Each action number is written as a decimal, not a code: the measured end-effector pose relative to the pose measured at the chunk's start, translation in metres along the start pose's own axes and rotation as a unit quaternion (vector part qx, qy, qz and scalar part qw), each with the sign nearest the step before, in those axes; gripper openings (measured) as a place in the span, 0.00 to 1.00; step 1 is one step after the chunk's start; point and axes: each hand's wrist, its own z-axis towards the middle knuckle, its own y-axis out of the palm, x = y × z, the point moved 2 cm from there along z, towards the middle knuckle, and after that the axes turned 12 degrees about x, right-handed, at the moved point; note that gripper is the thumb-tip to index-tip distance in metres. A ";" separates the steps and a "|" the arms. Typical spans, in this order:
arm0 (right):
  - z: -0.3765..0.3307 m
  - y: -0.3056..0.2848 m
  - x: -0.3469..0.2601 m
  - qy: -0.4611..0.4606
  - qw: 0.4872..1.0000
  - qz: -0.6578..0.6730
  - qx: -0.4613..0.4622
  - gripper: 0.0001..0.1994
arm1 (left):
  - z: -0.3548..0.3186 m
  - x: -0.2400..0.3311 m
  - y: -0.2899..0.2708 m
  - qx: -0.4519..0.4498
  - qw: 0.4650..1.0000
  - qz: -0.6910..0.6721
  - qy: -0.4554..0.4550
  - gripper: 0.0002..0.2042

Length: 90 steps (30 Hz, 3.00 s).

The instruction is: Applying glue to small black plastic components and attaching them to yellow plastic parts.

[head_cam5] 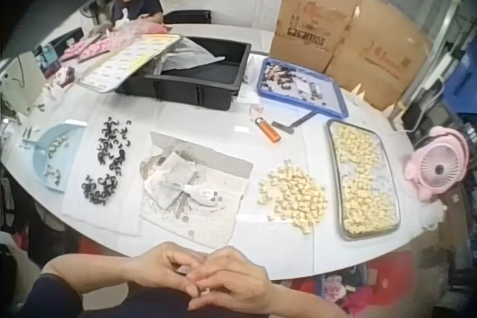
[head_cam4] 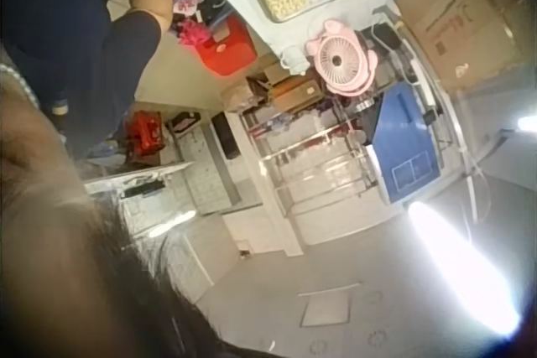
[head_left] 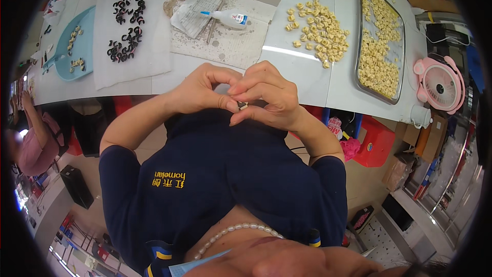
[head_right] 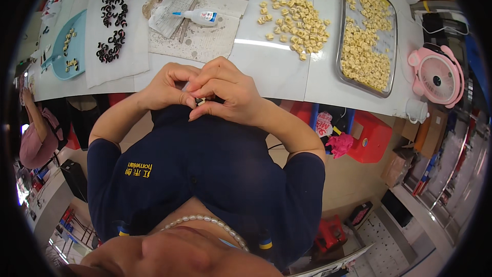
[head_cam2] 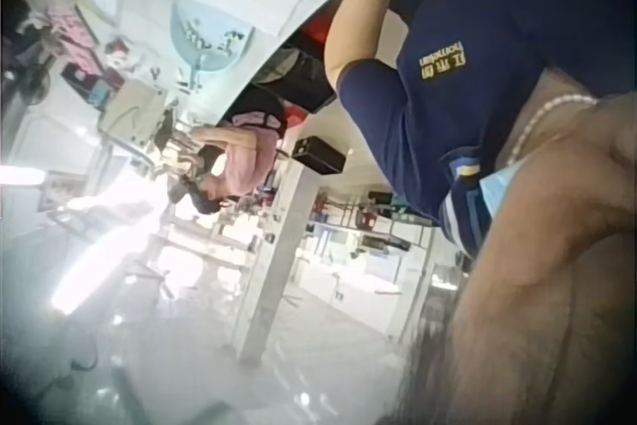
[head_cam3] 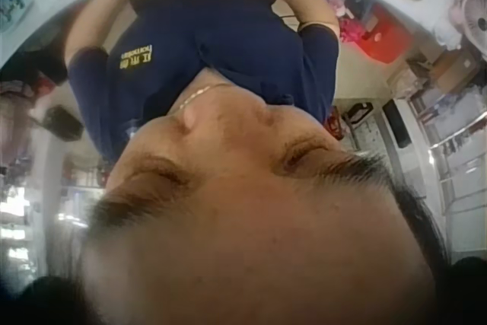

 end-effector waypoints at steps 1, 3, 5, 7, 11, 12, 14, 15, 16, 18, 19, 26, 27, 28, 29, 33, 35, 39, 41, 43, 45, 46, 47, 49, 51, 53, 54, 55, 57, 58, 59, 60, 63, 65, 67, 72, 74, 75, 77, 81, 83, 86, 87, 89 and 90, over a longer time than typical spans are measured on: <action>0.000 -0.002 0.002 0.000 1.000 -0.004 0.011 0.20 | -0.002 0.000 0.005 0.030 0.999 -0.030 -0.005 0.09; -0.002 -0.004 0.004 -0.020 0.999 -0.026 0.021 0.20 | -0.003 -0.008 0.007 0.039 0.998 -0.044 0.033 0.12; -0.003 -0.002 0.001 -0.036 0.998 -0.049 0.032 0.19 | -0.004 -0.005 0.014 0.079 0.994 -0.053 0.046 0.11; -0.003 -0.001 -0.003 0.011 0.991 -0.062 0.116 0.23 | -0.003 -0.006 0.016 0.119 0.989 -0.064 0.059 0.10; -0.015 -0.006 0.007 -0.032 0.994 -0.027 0.105 0.27 | -0.003 -0.021 0.026 0.131 0.968 -0.212 0.007 0.12; -0.016 -0.007 0.008 -0.035 0.993 -0.046 0.106 0.27 | -0.003 -0.025 0.029 0.133 0.941 -0.309 -0.036 0.13; -0.018 -0.007 0.010 -0.037 0.991 -0.066 0.106 0.28 | -0.002 -0.027 0.030 0.125 0.942 -0.309 -0.030 0.15; -0.019 -0.007 0.011 -0.039 0.991 -0.066 0.111 0.27 | -0.002 -0.027 0.032 0.125 0.934 -0.331 -0.042 0.15; -0.019 -0.007 0.012 -0.042 0.990 -0.066 0.116 0.26 | -0.001 -0.027 0.033 0.124 0.926 -0.353 -0.053 0.14; -0.017 -0.005 0.013 -0.043 0.990 -0.074 0.113 0.26 | -0.002 -0.028 0.032 0.125 0.922 -0.361 -0.060 0.14; -0.015 -0.004 0.012 -0.045 0.989 -0.082 0.112 0.26 | -0.003 -0.028 0.031 0.126 0.919 -0.368 -0.067 0.14; -0.002 0.013 0.011 -0.089 0.984 -0.133 0.076 0.25 | -0.014 -0.032 0.019 0.144 0.908 -0.387 -0.074 0.14; -0.001 0.014 0.009 -0.080 0.981 -0.164 0.066 0.24 | -0.015 -0.032 0.021 0.138 0.903 -0.401 -0.075 0.14; 0.002 0.016 0.006 -0.072 0.977 -0.192 0.059 0.24 | -0.016 -0.030 0.019 0.133 0.898 -0.411 -0.076 0.15; 0.000 0.018 0.008 -0.041 0.985 -0.164 0.028 0.27 | -0.017 -0.027 0.016 0.125 0.894 -0.425 -0.066 0.14; 0.012 0.030 0.019 0.008 0.995 -0.059 0.080 0.36 | -0.048 -0.013 -0.044 0.274 0.942 -0.190 0.044 0.08; 0.021 0.020 0.023 0.010 0.987 -0.123 0.104 0.38 | -0.085 0.015 -0.108 0.489 0.782 0.295 0.251 0.08; 0.019 0.014 0.043 0.049 0.971 -0.178 0.153 0.30 | -0.164 0.028 -0.213 0.653 0.323 0.679 0.088 0.11; 0.021 0.018 0.045 0.056 0.965 -0.205 0.153 0.27 | -0.171 0.032 -0.230 0.641 0.268 0.718 0.048 0.10; 0.025 0.021 0.045 0.063 0.958 -0.232 0.153 0.24 | -0.168 0.033 -0.244 0.626 0.213 0.750 0.007 0.10; 0.030 0.023 0.045 0.065 0.948 -0.288 0.120 0.16 | -0.149 0.028 -0.248 0.582 0.461 0.630 0.229 0.09; 0.034 0.021 0.046 0.065 0.947 -0.291 0.120 0.16 | -0.131 0.032 -0.242 0.535 0.490 0.636 0.261 0.08; 0.039 0.020 0.048 0.053 0.945 -0.311 0.085 0.14 | -0.111 0.036 -0.233 0.487 0.517 0.640 0.293 0.07; 0.050 0.021 0.050 0.041 0.943 -0.328 0.046 0.13 | -0.087 0.038 -0.231 0.451 0.503 0.691 0.258 0.09; 0.061 0.020 0.054 0.033 0.927 -0.373 0.013 0.15 | -0.080 0.030 -0.240 0.438 0.511 0.697 0.247 0.08; 0.063 0.019 0.065 0.042 0.923 -0.382 0.005 0.16 | -0.077 0.028 -0.241 0.435 0.528 0.685 0.251 0.05; 0.063 0.019 0.071 0.049 0.920 -0.388 -0.003 0.18 | -0.077 0.029 -0.241 0.433 0.519 0.693 0.251 0.05; 0.062 0.020 0.077 0.063 0.920 -0.386 -0.007 0.17 | -0.077 0.030 -0.239 0.441 0.513 0.691 0.255 0.06; 0.051 0.022 0.083 0.115 0.925 -0.363 0.002 0.16 | -0.076 0.040 -0.223 0.459 0.504 0.672 0.291 0.09; 0.047 0.020 0.085 0.160 0.929 -0.333 0.007 0.15 | -0.077 0.040 -0.211 0.484 0.577 0.588 0.294 0.09; 0.047 0.018 0.087 0.078 0.919 -0.386 -0.021 0.14 | -0.070 0.036 -0.201 0.497 0.652 0.497 0.283 0.09; 0.043 0.014 0.087 0.094 0.916 -0.389 -0.016 0.14 | -0.065 0.032 -0.182 0.489 0.699 0.465 0.239 0.08; 0.036 0.010 0.064 0.119 0.941 -0.316 0.036 0.14 | -0.063 -0.002 -0.108 0.424 0.881 0.134 0.164 0.09; 0.027 0.005 0.037 0.192 0.945 -0.241 0.110 0.13 | -0.058 -0.019 -0.069 0.357 0.928 -0.017 0.105 0.09; 0.005 -0.003 0.025 0.231 0.946 -0.174 0.145 0.13 | -0.050 -0.037 -0.039 0.325 0.934 -0.136 0.050 0.10; -0.032 -0.007 -0.007 0.286 0.932 -0.029 0.222 0.13 | -0.038 -0.051 -0.006 0.275 0.923 -0.268 -0.004 0.12; -0.038 -0.005 -0.011 0.287 0.930 -0.037 0.225 0.12 | -0.039 -0.052 -0.005 0.275 0.925 -0.263 -0.010 0.12; -0.043 -0.005 -0.012 0.275 0.932 -0.037 0.232 0.12 | -0.039 -0.052 -0.004 0.272 0.926 -0.263 -0.011 0.13; -0.045 -0.002 -0.013 0.265 0.932 -0.040 0.244 0.11 | -0.040 -0.055 -0.005 0.265 0.927 -0.263 -0.016 0.14; -0.039 0.005 -0.016 0.215 0.943 -0.119 0.225 0.11 | -0.044 -0.058 -0.002 0.244 0.925 -0.291 -0.028 0.14; -0.039 0.007 -0.017 0.201 0.945 -0.135 0.220 0.10 | -0.046 -0.057 -0.001 0.246 0.921 -0.301 -0.039 0.14; -0.038 0.009 -0.018 0.193 0.947 -0.157 0.202 0.10 | -0.047 -0.057 -0.001 0.240 0.921 -0.305 -0.044 0.14; -0.038 0.010 -0.018 0.191 0.947 -0.160 0.204 0.10 | -0.047 -0.057 -0.002 0.238 0.921 -0.305 -0.045 0.14; -0.036 0.012 -0.018 0.188 0.947 -0.162 0.206 0.10 | -0.048 -0.058 -0.002 0.235 0.921 -0.306 -0.045 0.14; -0.036 0.012 -0.018 0.194 0.947 -0.158 0.203 0.10 | -0.048 -0.058 -0.001 0.234 0.922 -0.304 -0.044 0.14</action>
